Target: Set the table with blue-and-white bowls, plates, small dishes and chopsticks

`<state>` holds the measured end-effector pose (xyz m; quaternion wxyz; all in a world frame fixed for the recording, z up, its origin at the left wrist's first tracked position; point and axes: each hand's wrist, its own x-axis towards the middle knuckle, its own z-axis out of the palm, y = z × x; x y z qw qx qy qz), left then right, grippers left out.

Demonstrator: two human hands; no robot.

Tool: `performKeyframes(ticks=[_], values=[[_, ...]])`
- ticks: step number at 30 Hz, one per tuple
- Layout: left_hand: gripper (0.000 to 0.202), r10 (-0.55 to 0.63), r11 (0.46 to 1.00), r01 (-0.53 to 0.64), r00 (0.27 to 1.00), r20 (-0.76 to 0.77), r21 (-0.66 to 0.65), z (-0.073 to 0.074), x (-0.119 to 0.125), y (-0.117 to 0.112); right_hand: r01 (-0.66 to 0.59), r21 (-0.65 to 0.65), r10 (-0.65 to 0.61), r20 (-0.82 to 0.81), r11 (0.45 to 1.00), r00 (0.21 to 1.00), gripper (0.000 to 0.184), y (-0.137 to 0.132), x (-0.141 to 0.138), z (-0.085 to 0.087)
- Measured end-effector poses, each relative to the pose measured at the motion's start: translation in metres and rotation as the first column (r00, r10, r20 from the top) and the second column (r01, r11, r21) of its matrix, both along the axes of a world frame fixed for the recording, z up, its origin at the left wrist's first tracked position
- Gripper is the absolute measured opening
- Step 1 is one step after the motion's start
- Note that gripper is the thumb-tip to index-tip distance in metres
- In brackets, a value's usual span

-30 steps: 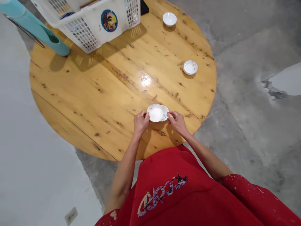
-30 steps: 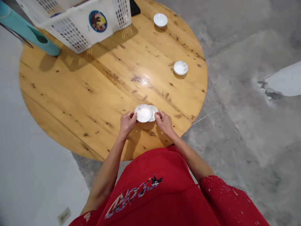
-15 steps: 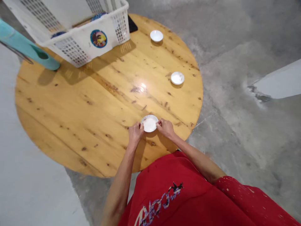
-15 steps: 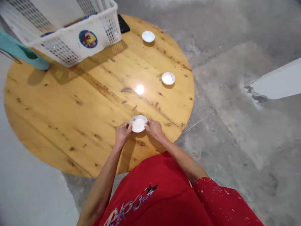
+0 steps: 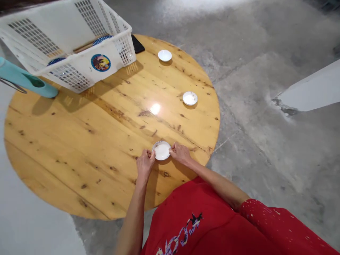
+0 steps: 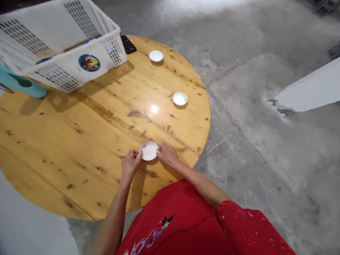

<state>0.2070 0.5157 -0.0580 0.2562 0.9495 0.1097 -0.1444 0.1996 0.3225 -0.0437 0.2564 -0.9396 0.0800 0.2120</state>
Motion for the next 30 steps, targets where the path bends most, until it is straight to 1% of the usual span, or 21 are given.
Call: performKeyframes(ticks=[2,4,5,6,8,9,10,13,15,17,19,21,23,26,28,30], values=[[0.027,0.019,0.999,-0.019,1.000,-0.021,-0.026,-0.003,-0.002,-0.005,0.019,0.041,-0.020,0.008,0.999,1.000,0.034,-0.004,0.000,-0.003],[0.029,0.014,0.993,-0.019,0.999,-0.038,-0.117,-0.008,-0.005,-0.012,0.001,0.111,-0.002,0.012,0.994,1.000,0.033,-0.007,0.001,-0.007],[0.029,0.039,0.981,-0.049,0.998,-0.054,-0.186,-0.011,-0.007,-0.015,-0.020,0.161,0.020,0.005,0.987,1.000,0.030,-0.008,0.003,-0.010],[0.030,0.088,0.960,-0.107,0.993,-0.082,-0.259,-0.014,-0.009,-0.018,-0.037,0.222,0.040,-0.011,0.974,0.999,0.027,-0.009,0.004,-0.014],[0.029,0.180,0.912,-0.213,0.976,-0.126,-0.351,-0.017,-0.014,-0.023,-0.031,0.355,0.059,-0.069,0.934,0.996,0.025,-0.008,0.005,-0.023],[0.029,0.210,0.897,-0.246,0.968,-0.135,-0.367,-0.017,-0.018,-0.025,-0.009,0.412,0.055,-0.100,0.911,0.993,0.024,-0.008,0.004,-0.026],[0.029,0.227,0.895,-0.260,0.965,-0.133,-0.363,-0.015,-0.022,-0.028,0.012,0.458,0.052,-0.127,0.889,0.991,0.023,-0.009,0.002,-0.029],[0.029,0.231,0.923,-0.251,0.968,-0.101,-0.290,-0.007,-0.044,-0.037,0.028,0.528,0.073,-0.169,0.849,0.983,0.020,-0.018,-0.010,-0.033],[0.030,0.235,0.944,-0.245,0.969,-0.073,-0.222,-0.004,-0.063,-0.046,0.005,0.548,0.115,-0.184,0.836,0.976,0.019,-0.028,-0.019,-0.032],[0.031,0.268,0.936,-0.278,0.960,-0.077,-0.217,-0.005,-0.082,-0.059,-0.034,0.548,0.160,-0.184,0.836,0.970,0.019,-0.040,-0.029,-0.031],[0.034,0.305,0.911,-0.322,0.946,-0.107,-0.256,-0.005,-0.098,-0.073,-0.088,0.511,0.196,-0.161,0.855,0.967,0.019,-0.052,-0.036,-0.029],[0.034,0.297,0.913,-0.315,0.949,-0.105,-0.260,-0.004,-0.108,-0.087,-0.122,0.454,0.207,-0.142,0.882,0.968,0.018,-0.065,-0.041,-0.027],[0.034,0.255,0.932,-0.270,0.962,-0.092,-0.242,0.001,-0.113,-0.099,-0.122,0.422,0.196,-0.137,0.898,0.971,0.018,-0.077,-0.046,-0.024],[0.032,0.169,0.956,-0.182,0.983,-0.075,-0.230,0.010,-0.110,-0.110,-0.097,0.406,0.155,-0.112,0.909,0.982,0.017,-0.092,-0.054,-0.017],[0.033,0.120,0.959,-0.129,0.991,-0.052,-0.254,0.015,-0.107,-0.115,-0.069,0.381,0.106,-0.077,0.922,0.991,0.016,-0.101,-0.062,-0.011],[0.035,0.081,0.949,-0.084,0.996,-0.024,-0.304,0.018,-0.105,-0.120,-0.025,0.374,0.046,-0.047,0.927,0.998,0.014,-0.108,-0.073,-0.006]])
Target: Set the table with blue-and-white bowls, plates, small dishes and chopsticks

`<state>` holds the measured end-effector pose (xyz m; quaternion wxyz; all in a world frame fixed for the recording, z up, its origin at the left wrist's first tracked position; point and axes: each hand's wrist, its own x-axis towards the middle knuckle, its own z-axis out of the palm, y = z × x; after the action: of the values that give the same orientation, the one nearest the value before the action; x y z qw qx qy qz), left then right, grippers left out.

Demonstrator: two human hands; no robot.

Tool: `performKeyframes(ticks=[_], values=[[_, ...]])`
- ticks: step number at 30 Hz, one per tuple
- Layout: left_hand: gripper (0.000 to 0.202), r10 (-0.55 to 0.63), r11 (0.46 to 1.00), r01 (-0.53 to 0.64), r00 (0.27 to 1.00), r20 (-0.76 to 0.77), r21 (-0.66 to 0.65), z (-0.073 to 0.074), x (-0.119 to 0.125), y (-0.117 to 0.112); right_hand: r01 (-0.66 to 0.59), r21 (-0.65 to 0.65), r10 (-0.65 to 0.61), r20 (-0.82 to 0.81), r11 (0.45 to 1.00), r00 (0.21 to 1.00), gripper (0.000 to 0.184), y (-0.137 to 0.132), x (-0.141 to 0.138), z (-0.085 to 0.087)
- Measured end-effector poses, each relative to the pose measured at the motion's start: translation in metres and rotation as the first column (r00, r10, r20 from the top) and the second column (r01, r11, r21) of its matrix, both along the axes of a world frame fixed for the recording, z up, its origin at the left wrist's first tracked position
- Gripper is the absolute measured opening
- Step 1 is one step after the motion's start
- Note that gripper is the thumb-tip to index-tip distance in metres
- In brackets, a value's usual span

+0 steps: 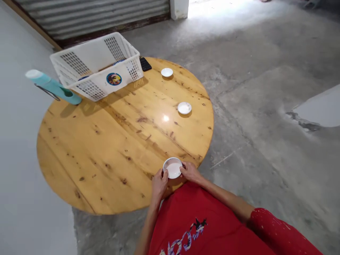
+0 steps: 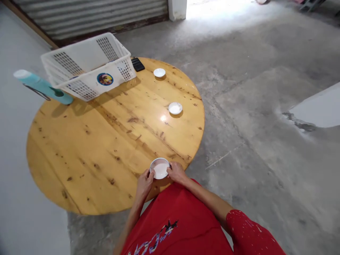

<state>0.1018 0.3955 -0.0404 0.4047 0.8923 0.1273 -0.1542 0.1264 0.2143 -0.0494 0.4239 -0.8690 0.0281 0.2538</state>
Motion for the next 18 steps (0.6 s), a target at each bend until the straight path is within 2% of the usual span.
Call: performKeyframes(ticks=[5,9,14,18], values=[[0.035,-0.049,0.993,0.053,0.998,0.041,-0.108,-0.004,-0.013,-0.018,0.153,0.096,-0.149,-0.049,0.984,0.988,0.016,-0.018,-0.036,0.002],[0.034,-0.058,0.989,0.063,0.997,0.046,-0.131,-0.003,-0.027,-0.029,0.192,0.143,-0.181,-0.085,0.971,0.980,0.014,-0.029,-0.052,-0.001],[0.032,-0.091,0.988,0.093,0.996,0.025,-0.126,0.009,-0.016,-0.039,0.206,0.214,-0.188,-0.101,0.955,0.977,0.012,-0.042,-0.038,0.007],[0.033,-0.125,0.987,0.125,0.992,0.004,-0.098,0.013,0.012,-0.066,0.224,0.253,-0.200,-0.115,0.941,0.973,0.013,-0.071,-0.011,0.011]])
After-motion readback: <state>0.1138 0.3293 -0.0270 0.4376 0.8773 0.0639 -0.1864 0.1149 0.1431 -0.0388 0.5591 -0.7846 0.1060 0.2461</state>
